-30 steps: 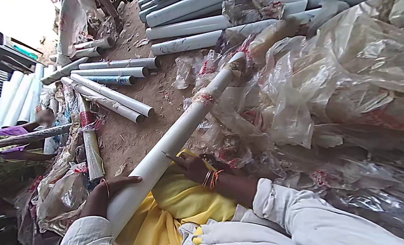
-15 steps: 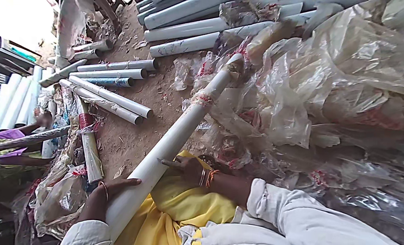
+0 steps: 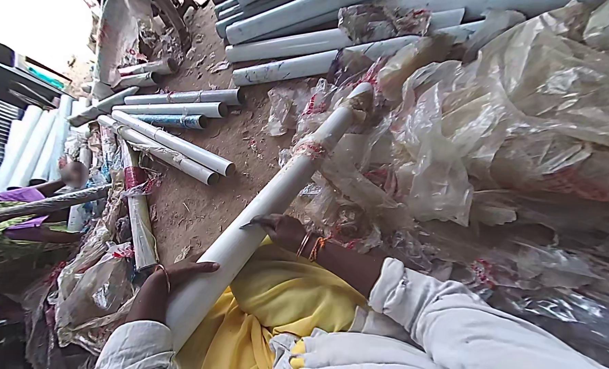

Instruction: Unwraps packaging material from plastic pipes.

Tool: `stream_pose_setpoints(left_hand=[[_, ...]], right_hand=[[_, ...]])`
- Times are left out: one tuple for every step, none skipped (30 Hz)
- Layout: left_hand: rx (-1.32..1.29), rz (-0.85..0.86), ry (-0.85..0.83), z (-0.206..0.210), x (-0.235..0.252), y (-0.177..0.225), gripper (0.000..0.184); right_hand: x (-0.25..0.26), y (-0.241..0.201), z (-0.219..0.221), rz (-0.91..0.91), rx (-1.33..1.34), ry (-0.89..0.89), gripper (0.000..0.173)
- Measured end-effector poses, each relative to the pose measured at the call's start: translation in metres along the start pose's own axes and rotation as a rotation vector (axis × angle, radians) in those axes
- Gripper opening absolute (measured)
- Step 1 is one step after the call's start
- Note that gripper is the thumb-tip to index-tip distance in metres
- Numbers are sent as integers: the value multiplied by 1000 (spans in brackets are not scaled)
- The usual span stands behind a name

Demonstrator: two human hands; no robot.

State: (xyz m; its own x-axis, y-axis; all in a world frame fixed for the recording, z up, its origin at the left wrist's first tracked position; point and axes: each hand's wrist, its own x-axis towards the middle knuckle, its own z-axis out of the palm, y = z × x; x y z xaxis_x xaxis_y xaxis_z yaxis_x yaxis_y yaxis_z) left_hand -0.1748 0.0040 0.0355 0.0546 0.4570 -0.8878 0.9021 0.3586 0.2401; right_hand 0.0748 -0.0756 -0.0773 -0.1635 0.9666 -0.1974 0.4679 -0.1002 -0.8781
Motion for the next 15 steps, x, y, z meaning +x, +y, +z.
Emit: stream_pose_setpoints(left_hand=[[-13, -1, -17, 0, 1, 0, 53], [-17, -2, -19, 0, 1, 0, 54], [-23, 0, -19, 1, 0, 1, 53], [-32, 5, -16, 2, -1, 2, 50], [-45, 7, -14, 2, -2, 2, 49], [-51, 5, -12, 2, -1, 2, 48], [-47, 5, -12, 2, 1, 1, 47], [-37, 4, -19, 2, 2, 0, 48], [-24, -1, -30, 2, 1, 0, 49], [-10, 4, -38, 2, -1, 1, 50], [-10, 9, -39, 3, -2, 2, 51], [-15, 9, -30, 3, -2, 3, 52], [-24, -2, -13, 4, -2, 3, 53], [-27, -17, 3, 5, -2, 2, 55], [-20, -26, 11, 3, 0, 0, 56]], right_hand=[[5, 8, -5, 30, 0, 54, 39], [6, 11, -8, 53, -19, 78, 39], [4, 11, -9, 67, -44, 77, 40], [-1, 9, -8, 69, -65, 71, 41], [-7, 9, -3, 50, -82, 64, 42], [-14, 8, 2, 13, -104, 46, 44], [-20, 7, 8, -38, -112, 22, 44], [-24, 6, 13, -93, -108, 3, 44], [-26, 5, 17, -130, -111, -3, 44], [-24, 4, 17, -117, -125, -25, 45], [-19, 6, 10, -60, -141, -33, 46], [-12, 10, -2, 27, -144, -4, 46], [-4, 19, -17, 138, -118, 45, 46], [4, 33, -33, 231, -62, 119, 46], [12, 47, -47, 297, -2, 189, 44]])
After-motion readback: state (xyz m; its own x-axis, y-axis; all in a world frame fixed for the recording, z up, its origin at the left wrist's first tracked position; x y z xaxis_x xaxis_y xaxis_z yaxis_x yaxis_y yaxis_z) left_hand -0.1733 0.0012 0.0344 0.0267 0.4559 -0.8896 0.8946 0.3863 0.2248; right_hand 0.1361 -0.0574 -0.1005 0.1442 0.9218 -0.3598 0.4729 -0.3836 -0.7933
